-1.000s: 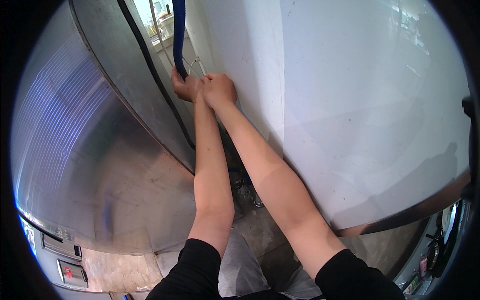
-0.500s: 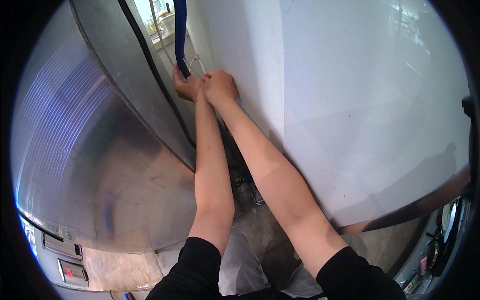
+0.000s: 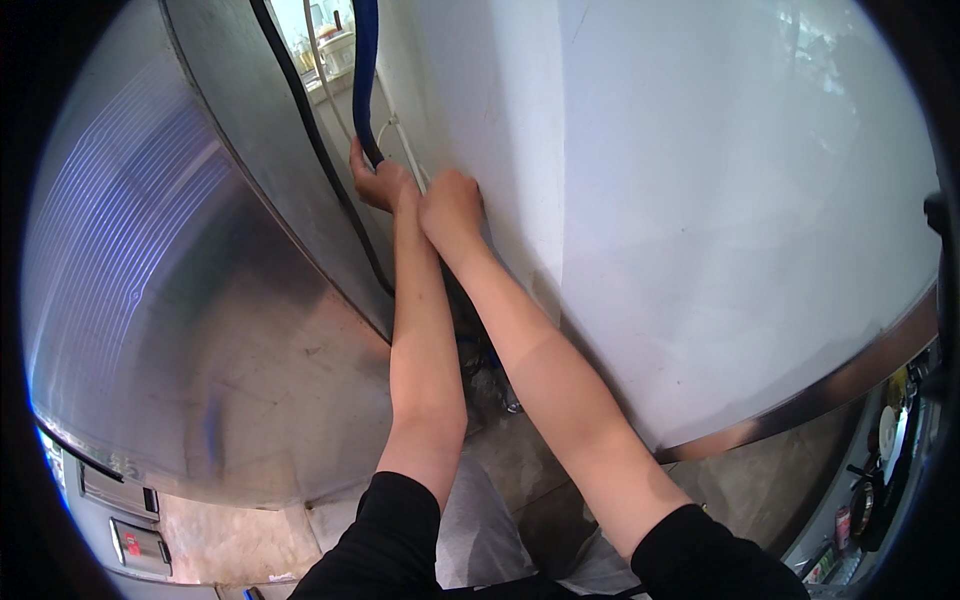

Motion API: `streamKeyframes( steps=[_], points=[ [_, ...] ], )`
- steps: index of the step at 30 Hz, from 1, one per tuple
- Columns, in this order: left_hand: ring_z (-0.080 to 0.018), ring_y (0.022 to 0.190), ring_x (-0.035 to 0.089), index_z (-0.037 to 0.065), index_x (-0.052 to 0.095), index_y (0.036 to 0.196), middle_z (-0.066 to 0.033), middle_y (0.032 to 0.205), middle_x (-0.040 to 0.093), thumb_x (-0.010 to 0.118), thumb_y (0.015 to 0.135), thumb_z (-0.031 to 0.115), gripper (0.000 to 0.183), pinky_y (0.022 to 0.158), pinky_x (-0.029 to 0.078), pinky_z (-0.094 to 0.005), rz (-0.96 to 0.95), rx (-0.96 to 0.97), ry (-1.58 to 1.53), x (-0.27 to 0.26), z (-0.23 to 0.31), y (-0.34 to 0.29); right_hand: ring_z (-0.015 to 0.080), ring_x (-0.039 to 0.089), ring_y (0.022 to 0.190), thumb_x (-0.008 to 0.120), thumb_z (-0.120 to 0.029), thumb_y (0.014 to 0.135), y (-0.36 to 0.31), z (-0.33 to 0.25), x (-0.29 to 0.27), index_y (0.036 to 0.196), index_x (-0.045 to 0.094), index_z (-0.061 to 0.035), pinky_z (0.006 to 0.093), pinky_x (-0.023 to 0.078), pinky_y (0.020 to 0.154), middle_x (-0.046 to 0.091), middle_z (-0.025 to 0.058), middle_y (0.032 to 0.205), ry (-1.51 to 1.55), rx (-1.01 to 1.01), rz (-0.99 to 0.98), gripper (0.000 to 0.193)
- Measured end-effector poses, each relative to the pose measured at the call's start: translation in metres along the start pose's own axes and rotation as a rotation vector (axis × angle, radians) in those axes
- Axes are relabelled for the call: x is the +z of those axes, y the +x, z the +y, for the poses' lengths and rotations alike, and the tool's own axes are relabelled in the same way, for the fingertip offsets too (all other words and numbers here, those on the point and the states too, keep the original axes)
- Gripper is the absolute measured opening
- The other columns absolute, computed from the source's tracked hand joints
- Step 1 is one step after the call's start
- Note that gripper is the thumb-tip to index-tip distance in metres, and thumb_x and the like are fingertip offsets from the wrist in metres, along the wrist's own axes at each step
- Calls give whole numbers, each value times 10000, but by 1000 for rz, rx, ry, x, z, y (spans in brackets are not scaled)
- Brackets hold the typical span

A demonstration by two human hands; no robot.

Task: The person squats behind a refrigerator and uses a screwdriver to adjust a pipe fitting and a valve. They then use a lighter to heat a plastic tube and insert it into a connection point, securing the plumbing.

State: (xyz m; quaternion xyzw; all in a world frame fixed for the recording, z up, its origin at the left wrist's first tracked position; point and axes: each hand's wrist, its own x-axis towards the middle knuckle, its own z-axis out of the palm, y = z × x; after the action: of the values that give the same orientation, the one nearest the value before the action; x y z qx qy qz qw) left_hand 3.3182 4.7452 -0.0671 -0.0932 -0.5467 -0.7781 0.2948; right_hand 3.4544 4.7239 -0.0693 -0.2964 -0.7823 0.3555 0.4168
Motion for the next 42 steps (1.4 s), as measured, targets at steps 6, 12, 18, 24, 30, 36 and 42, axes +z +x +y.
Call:
streamKeyframes(
  steps=[6, 12, 18, 24, 30, 36, 42],
  points=[
    [-389, 1166, 711, 58, 731, 1303, -219, 1223, 756, 446, 773, -142, 634, 1063, 501, -449, -22, 116, 88, -9, 21, 0, 560, 647, 860, 553, -88, 1011, -157, 78, -34, 914, 623, 70, 619, 510, 778, 671, 334, 854, -105, 79, -68, 198],
    [-381, 1129, 716, 216, 695, 1416, -217, 1197, 762, 456, 800, -133, 748, 1045, 517, -437, -272, 47, 194, -6, 31, -9, 498, 675, 904, 555, -146, 1040, -332, 153, -92, 986, 631, 2, 583, 535, 803, 701, 275, 905, -145, 235, -349, 175],
    [-391, 1160, 694, 245, 681, 1432, -195, 1284, 737, 515, 850, -54, 675, 1058, 507, -444, -390, 82, 208, -4, 46, -17, 492, 686, 902, 542, -212, 1054, -395, 218, -117, 1021, 659, -13, 596, 536, 820, 716, 260, 902, -229, 326, -479, 233],
    [-379, 1218, 667, 241, 629, 1484, -208, 1315, 715, 532, 845, -16, 696, 1079, 505, -450, -511, 109, 532, -1, 61, -18, 477, 700, 896, 555, -243, 1050, -404, 251, -112, 994, 675, -4, 578, 546, 804, 724, 252, 895, -183, 292, -509, 273],
    [-394, 1247, 651, 226, 588, 1521, -234, 1332, 696, 539, 826, -18, 738, 1094, 498, -443, -511, 344, 495, 0, 50, -15, 454, 706, 939, 569, -219, 1037, -395, 255, -113, 999, 697, -2, 542, 555, 847, 743, 231, 941, -228, 323, -546, 254],
    [-425, 1219, 663, 263, 466, 1605, -255, 1331, 689, 541, 811, -34, 851, 1094, 492, -450, -580, 307, 456, -1, 47, -19, 463, 701, 948, 568, -211, 1033, -396, 250, -114, 997, 693, 1, 550, 548, 855, 740, 239, 942, -262, 333, -564, 249],
    [-446, 1183, 674, 283, 383, 1644, -269, 1315, 691, 539, 806, -19, 904, 1090, 488, -470, -591, 394, 439, -5, 52, -25, 457, 708, 939, 557, -213, 1038, -397, 255, -110, 971, 692, 12, 543, 551, 852, 740, 240, 928, -270, 278, -584, 271]
  ],
)
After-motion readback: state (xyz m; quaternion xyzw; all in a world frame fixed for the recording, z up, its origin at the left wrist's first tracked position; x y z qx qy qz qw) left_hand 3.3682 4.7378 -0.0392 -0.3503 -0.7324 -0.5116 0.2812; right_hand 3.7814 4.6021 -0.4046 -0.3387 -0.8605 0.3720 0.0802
